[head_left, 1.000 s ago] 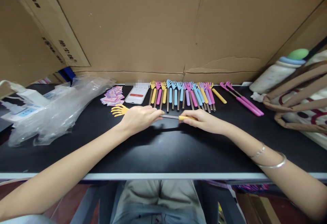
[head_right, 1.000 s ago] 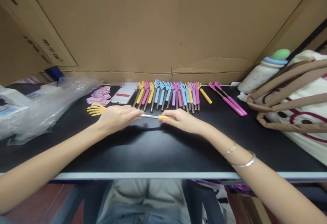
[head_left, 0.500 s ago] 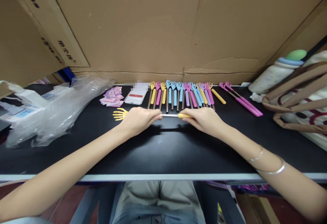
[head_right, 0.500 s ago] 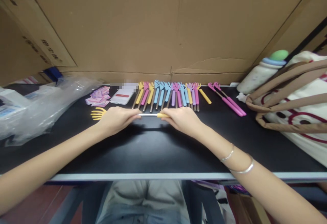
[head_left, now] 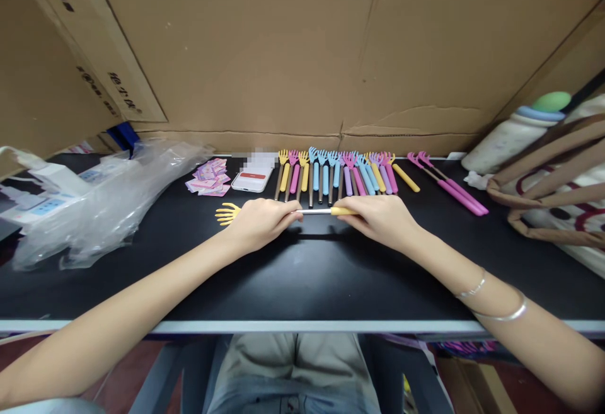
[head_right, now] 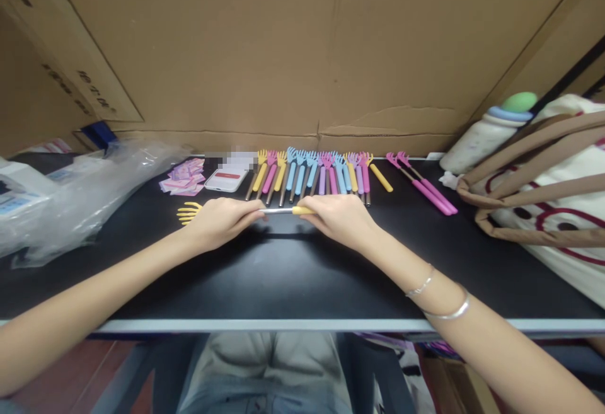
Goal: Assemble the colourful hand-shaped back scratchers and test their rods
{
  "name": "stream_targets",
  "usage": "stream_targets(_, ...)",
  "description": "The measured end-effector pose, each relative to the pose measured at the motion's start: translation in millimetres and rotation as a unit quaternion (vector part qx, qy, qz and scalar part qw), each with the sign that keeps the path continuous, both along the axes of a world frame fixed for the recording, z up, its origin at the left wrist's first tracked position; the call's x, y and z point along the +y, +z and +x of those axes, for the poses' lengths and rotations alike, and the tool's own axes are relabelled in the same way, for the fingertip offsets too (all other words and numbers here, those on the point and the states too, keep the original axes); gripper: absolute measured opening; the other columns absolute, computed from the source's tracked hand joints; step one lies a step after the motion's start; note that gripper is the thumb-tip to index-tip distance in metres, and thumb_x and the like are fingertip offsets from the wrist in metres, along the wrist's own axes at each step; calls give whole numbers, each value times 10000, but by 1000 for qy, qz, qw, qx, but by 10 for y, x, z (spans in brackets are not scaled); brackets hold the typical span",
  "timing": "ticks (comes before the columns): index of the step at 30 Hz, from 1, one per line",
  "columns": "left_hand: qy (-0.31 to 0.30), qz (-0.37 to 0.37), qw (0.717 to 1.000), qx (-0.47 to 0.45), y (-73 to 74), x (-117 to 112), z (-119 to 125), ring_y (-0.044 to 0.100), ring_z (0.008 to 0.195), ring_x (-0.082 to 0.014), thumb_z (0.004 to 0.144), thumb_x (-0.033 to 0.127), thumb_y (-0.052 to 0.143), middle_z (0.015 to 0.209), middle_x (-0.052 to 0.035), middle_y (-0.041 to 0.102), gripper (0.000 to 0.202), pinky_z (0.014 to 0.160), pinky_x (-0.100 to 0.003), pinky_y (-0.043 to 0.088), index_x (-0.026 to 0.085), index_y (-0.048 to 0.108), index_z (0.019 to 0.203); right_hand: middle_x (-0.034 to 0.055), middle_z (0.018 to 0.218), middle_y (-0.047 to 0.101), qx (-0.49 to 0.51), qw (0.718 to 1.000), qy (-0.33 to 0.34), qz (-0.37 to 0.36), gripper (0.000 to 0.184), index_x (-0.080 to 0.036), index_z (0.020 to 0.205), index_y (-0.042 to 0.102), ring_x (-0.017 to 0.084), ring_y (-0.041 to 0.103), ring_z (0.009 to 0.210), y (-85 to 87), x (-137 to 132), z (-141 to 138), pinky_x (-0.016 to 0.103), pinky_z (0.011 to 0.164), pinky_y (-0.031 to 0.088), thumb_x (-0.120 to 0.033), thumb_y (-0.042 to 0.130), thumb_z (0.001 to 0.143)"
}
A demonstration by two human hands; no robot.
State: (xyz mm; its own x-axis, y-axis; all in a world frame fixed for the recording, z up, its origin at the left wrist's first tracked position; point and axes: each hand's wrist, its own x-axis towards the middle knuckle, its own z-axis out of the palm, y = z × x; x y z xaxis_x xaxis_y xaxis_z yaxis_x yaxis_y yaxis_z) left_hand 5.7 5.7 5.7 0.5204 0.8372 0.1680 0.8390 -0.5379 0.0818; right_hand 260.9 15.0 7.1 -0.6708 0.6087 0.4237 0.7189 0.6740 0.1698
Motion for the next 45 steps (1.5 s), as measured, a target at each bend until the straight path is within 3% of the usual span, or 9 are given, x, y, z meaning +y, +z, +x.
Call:
stream_targets(12,-28,99,995,-18,-12,22,-29,626,689,-149,945,398,349,798,16,689,292,510,-237,256,248,599,944,0,807,705,0,999,-18,-43,274,-227,1005,605,125,635,668,78,-19,-10,223,534,325,-408,419,919)
stream_targets(19,0,161,986,-45,51,68,-121,602,661,-145,922,413,385,727,9,668,299,527,-236,273,234,625,914,3,771,693,-11,998,-45,-31,235,-221,959,595,133,605,628,144,18,76,231,531,310,-386,436,904)
stream_targets(25,15,169,985,-37,103,85,-165,610,714,-153,922,426,386,794,3,674,308,533,-237,288,236,628,911,3,702,660,-26,997,-67,-34,296,-219,919,588,129,561,567,193,36,125,232,510,262,-430,381,923)
stream_targets(34,-18,184,982,-32,41,91,-150,613,813,-164,952,393,353,885,-6,691,325,612,-250,361,219,628,946,20,711,661,-43,997,-51,-36,356,-205,919,575,139,574,601,123,73,145,238,522,271,-433,303,954)
stream_targets(45,-32,203,978,-29,46,78,-165,607,790,-155,957,408,345,842,-14,686,348,585,-242,342,232,645,949,18,624,615,-80,995,-45,-30,400,-197,894,567,129,513,506,113,84,171,243,499,252,-438,255,962)
